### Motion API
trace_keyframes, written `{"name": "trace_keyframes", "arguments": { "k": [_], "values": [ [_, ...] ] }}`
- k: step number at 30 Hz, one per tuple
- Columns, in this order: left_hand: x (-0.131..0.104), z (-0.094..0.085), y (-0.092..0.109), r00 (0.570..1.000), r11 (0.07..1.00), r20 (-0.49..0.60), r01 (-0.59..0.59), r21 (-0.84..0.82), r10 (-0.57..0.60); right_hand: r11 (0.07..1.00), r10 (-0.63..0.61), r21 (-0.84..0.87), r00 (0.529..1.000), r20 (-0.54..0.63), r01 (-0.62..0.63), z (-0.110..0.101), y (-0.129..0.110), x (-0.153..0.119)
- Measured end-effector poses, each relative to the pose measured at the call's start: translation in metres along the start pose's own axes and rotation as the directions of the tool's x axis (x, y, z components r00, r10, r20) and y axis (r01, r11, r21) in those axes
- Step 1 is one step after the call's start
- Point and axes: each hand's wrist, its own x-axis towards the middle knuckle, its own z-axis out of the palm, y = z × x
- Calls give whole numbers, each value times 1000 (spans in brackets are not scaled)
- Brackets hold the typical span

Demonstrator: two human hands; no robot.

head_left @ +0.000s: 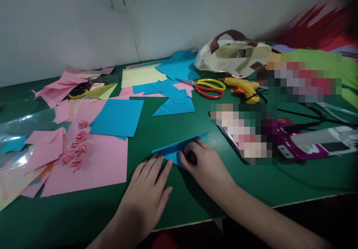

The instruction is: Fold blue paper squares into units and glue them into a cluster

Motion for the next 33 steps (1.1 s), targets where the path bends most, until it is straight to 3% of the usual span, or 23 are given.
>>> {"name": "trace_keyframes", "arguments": {
  "k": [3,6,12,15,21,26,33],
  "values": [
    [0,1,0,1000,1000,-1,10,-15,-10,999,-40,-32,999,14,41,0,0,-2],
    [0,0,0,1000,1000,-8,12,-20,-12,982,-153,-98,985,73,160,-2,0,-3],
    [0,0,0,999,999,3,32,-26,-32,883,-417,-185,901,116,432,-6,3,-8],
    [0,-1,0,999,999,27,40,-17,-39,884,-437,-130,892,116,449,-6,5,-10],
    [0,-2,0,998,999,55,38,13,-38,945,-324,86,936,139,314,-9,8,-14],
    [0,-3,1,998,999,33,51,5,-51,898,-438,14,892,114,440,-13,10,-20],
    [-1,-2,4,998,999,32,49,18,-50,874,-483,57,855,186,482,-34,15,-24]
  ]
}}
